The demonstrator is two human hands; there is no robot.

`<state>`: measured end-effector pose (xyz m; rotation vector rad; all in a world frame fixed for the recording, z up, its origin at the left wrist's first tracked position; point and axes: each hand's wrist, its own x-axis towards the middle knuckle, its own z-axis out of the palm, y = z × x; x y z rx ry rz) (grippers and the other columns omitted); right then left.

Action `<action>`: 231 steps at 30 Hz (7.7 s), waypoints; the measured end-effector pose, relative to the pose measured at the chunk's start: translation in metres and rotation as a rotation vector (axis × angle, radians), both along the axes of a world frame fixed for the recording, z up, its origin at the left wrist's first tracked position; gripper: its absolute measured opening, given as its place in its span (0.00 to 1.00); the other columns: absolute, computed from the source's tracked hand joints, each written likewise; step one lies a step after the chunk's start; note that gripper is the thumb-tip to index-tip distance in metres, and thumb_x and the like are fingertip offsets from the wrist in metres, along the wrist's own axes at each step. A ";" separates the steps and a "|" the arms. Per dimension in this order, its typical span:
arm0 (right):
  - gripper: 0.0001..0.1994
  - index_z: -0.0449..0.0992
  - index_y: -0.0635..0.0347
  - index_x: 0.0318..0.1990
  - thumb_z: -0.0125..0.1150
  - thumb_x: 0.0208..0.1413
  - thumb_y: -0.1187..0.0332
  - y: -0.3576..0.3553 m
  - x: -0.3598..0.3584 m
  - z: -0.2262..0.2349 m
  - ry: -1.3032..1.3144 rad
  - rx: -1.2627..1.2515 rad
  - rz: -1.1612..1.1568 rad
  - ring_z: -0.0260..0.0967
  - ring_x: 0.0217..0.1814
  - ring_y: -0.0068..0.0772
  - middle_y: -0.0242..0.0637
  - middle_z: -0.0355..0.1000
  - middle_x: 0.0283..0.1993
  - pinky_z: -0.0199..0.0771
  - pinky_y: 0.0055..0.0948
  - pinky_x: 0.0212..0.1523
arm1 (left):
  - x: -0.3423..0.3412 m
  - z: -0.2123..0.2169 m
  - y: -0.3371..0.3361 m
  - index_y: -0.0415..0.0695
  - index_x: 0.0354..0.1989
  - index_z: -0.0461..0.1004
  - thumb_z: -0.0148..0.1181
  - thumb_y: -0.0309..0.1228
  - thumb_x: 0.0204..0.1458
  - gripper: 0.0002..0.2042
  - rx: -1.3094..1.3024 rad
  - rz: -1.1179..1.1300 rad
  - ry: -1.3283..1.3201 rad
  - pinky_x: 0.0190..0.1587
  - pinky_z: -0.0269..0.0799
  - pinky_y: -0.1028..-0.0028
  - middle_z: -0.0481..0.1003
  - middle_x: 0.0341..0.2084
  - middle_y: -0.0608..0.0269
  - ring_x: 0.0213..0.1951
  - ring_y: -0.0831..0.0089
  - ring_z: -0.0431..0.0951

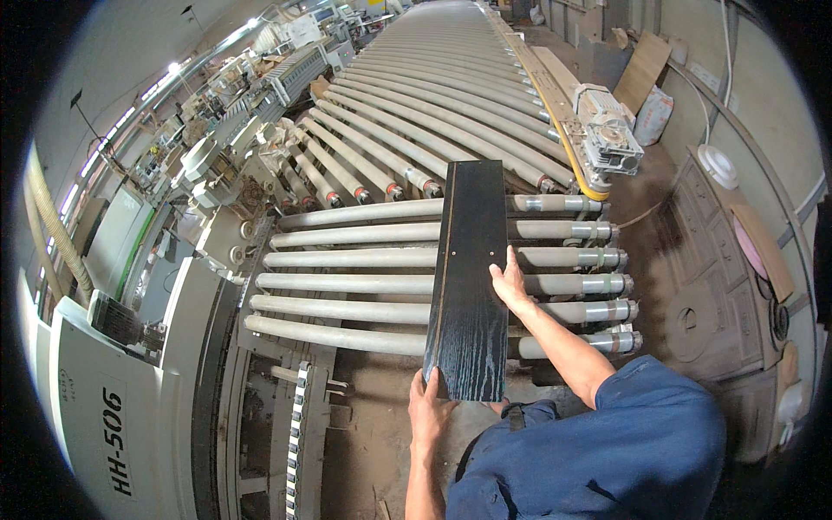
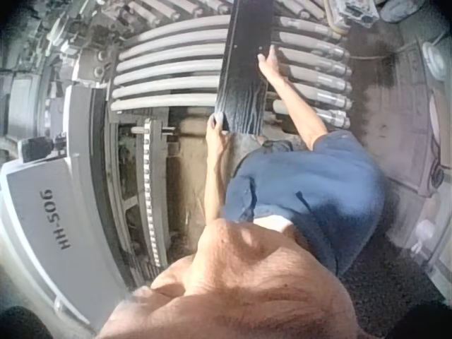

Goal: The person repeatedly picks up black rectangular panels from a roller conveyor and stacks them on a growing pile. The person handles each panel by hand, placing it on top of the previous one.

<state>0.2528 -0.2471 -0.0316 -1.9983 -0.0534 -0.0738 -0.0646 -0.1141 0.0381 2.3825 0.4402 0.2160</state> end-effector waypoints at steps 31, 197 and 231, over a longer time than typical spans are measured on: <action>0.37 0.53 0.65 0.70 0.61 0.56 0.63 -0.009 -0.013 0.051 0.176 0.104 0.051 0.58 0.69 0.52 0.58 0.61 0.66 0.58 0.42 0.68 | -0.025 -0.020 -0.006 0.39 0.68 0.55 0.74 0.33 0.40 0.45 -0.015 0.067 -0.117 0.60 0.66 0.59 0.63 0.59 0.43 0.57 0.48 0.68; 0.34 0.47 0.71 0.71 0.52 0.64 0.62 -0.021 -0.064 0.020 0.110 0.179 0.167 0.47 0.75 0.43 0.52 0.49 0.74 0.45 0.34 0.73 | 0.005 -0.052 -0.054 0.39 0.42 0.75 0.58 0.47 0.59 0.20 -1.536 0.650 0.073 0.43 0.79 0.60 0.78 0.34 0.59 0.33 0.68 0.76; 0.31 0.58 0.66 0.68 0.59 0.61 0.62 0.197 -0.266 0.079 -0.313 0.039 1.514 0.48 0.76 0.41 0.48 0.54 0.72 0.42 0.36 0.74 | -0.228 -0.134 -0.088 0.39 0.55 0.72 0.57 0.43 0.61 0.21 -1.276 1.341 -0.584 0.43 0.75 0.73 0.77 0.43 0.60 0.41 0.75 0.77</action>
